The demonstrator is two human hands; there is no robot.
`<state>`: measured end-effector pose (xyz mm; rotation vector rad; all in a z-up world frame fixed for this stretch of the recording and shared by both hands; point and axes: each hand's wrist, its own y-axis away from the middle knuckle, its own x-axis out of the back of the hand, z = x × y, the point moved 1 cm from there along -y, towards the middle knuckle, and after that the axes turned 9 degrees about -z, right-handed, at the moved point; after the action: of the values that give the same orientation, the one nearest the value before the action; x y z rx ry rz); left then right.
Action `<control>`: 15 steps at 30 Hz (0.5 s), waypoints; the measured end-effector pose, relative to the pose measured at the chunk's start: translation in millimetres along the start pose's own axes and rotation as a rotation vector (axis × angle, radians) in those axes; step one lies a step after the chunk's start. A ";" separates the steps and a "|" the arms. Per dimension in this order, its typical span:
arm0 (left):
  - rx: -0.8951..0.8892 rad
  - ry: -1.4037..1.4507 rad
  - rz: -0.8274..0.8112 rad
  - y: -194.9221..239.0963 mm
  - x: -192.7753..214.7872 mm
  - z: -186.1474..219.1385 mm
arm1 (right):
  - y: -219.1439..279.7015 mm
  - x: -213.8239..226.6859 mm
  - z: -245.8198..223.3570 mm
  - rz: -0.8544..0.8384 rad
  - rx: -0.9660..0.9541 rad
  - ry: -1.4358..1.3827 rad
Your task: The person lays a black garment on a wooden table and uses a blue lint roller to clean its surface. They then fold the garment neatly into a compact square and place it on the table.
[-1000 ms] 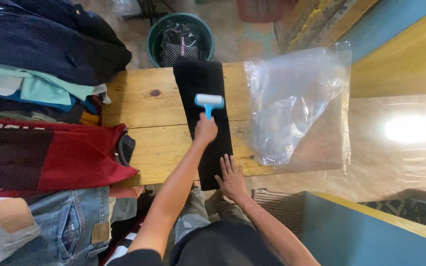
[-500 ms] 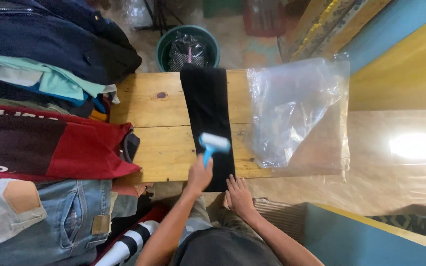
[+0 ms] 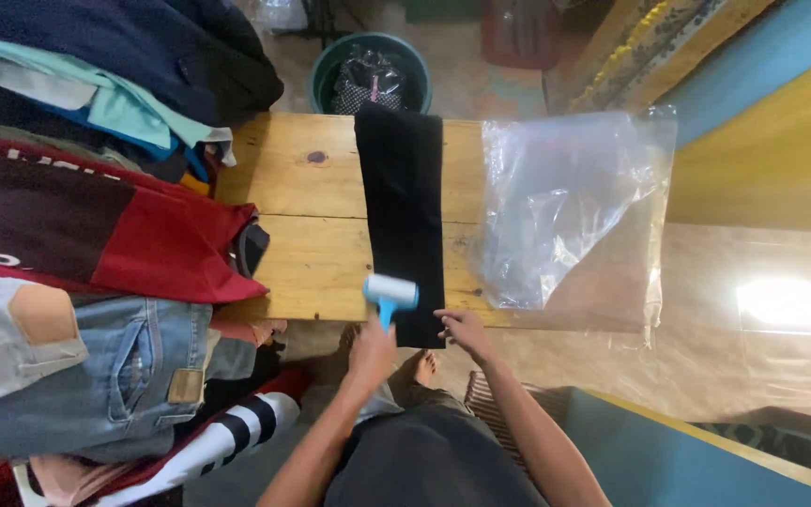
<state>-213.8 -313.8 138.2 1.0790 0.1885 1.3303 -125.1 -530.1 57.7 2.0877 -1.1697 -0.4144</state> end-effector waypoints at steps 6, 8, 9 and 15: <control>-0.109 -0.290 -0.229 47.1 40.3 -0.6 | 3.2 19.2 8.9 -0.040 -0.058 -0.404; -0.174 -0.306 -0.166 33.6 64.4 29.4 | 1.0 24.8 16.3 -0.003 -0.057 -0.392; -0.239 -0.319 -0.101 26.6 77.9 45.6 | -0.8 27.9 18.3 0.033 -0.055 -0.378; -0.231 -0.218 0.102 -68.4 38.1 61.4 | -11.6 21.0 -13.1 0.228 0.066 -0.291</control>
<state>-114.7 -304.3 139.2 1.0378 -0.1801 1.2791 -99.1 -538.2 59.9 1.9642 -1.5912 -0.5908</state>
